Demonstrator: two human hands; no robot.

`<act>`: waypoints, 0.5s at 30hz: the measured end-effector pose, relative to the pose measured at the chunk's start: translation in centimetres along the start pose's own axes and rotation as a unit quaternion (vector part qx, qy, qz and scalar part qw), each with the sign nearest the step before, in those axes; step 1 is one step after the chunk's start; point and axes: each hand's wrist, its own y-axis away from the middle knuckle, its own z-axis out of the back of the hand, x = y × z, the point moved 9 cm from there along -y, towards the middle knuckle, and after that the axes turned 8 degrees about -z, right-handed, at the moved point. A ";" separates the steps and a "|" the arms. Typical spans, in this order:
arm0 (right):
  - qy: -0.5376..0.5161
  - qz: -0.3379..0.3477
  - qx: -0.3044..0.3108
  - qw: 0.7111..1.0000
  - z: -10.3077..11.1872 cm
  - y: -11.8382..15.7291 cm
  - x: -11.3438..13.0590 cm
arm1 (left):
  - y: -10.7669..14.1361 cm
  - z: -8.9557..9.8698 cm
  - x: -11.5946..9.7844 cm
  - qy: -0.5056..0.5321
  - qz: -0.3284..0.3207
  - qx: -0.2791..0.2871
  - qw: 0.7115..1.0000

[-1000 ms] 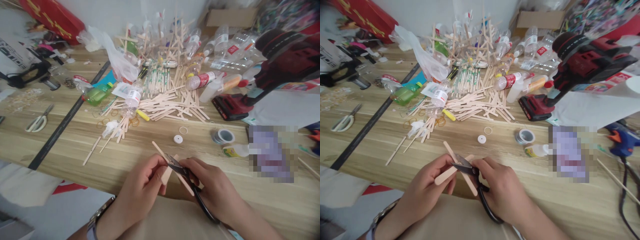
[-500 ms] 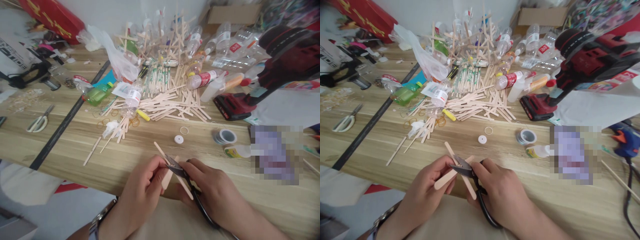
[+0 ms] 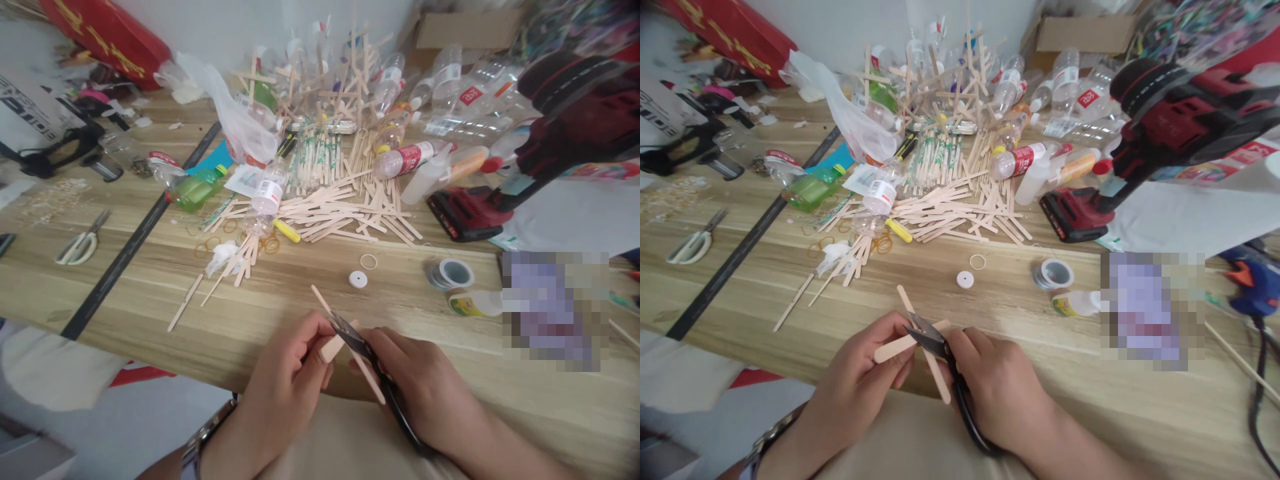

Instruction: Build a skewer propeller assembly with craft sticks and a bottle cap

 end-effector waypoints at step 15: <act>-0.013 -0.024 0.009 1.000 -0.1 0.2 -0.4 | 0.1 -0.3 -0.3 -0.010 0.001 0.009 1.000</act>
